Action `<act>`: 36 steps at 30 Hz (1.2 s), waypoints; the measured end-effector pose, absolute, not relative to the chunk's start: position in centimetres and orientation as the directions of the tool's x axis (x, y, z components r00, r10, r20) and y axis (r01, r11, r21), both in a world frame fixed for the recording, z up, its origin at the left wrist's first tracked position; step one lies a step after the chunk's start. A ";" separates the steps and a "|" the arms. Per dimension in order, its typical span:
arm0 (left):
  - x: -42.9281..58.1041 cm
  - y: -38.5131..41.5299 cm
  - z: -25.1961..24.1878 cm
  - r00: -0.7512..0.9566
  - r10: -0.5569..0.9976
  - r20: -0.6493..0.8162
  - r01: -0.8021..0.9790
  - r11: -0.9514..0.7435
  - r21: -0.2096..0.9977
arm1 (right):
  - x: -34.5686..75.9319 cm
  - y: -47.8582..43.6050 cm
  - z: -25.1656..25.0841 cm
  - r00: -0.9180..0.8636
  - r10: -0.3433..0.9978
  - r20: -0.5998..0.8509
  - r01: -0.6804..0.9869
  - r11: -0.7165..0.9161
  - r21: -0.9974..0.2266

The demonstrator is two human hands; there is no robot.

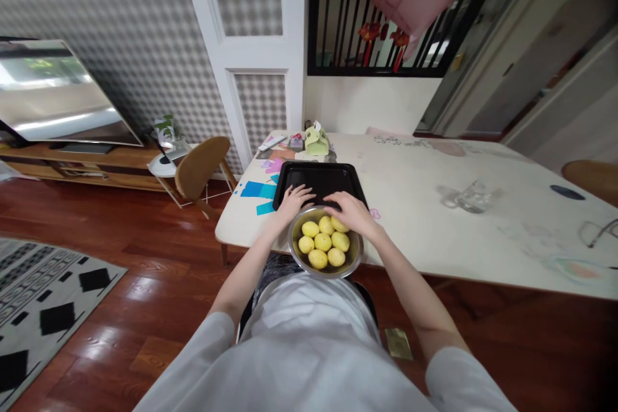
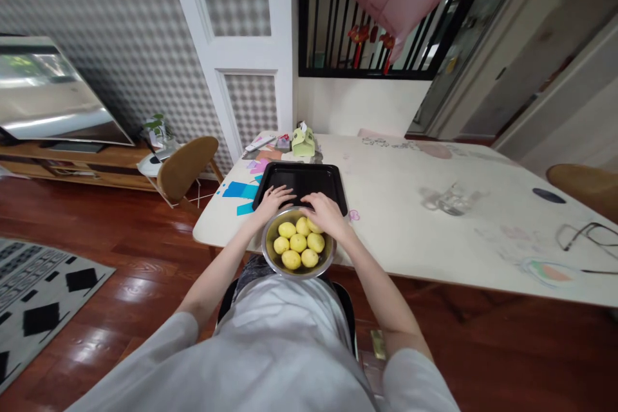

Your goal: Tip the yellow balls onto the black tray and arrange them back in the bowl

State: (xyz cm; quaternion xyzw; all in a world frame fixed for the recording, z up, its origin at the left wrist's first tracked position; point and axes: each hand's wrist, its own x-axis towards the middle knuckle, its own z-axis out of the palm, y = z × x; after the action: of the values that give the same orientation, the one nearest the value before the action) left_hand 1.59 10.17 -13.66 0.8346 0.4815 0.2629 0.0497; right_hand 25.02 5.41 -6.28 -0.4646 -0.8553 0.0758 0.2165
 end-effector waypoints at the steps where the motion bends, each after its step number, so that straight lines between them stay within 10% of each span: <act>1: 1.9 10.4 -13.7 0.429 0.826 0.366 0.770 -0.547 0.330 | 25.6 4.4 -6.7 -0.459 0.830 0.317 0.767 0.550 -0.330; 16: 2.0 10.0 -13.6 0.345 0.861 0.374 0.832 -0.465 0.303 | 24.8 -0.9 -8.7 -0.436 0.820 0.371 0.623 0.572 -0.533; 24: 3.1 14.4 -12.5 0.579 0.747 0.326 0.688 -0.662 0.295 | 27.2 -1.2 -8.7 -0.450 0.798 0.400 0.598 0.602 -0.529; 36: 6.8 18.2 -11.8 0.663 0.734 0.146 0.709 -0.678 0.193 | 29.3 -2.1 -14.3 -0.104 0.968 0.229 0.594 0.245 -0.767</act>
State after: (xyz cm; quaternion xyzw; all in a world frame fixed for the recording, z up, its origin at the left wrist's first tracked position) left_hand 6.82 18.17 -11.79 0.9099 0.3965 0.1063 0.0596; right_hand 29.35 -2.05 -14.34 -0.5594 -0.6979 0.2545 0.3678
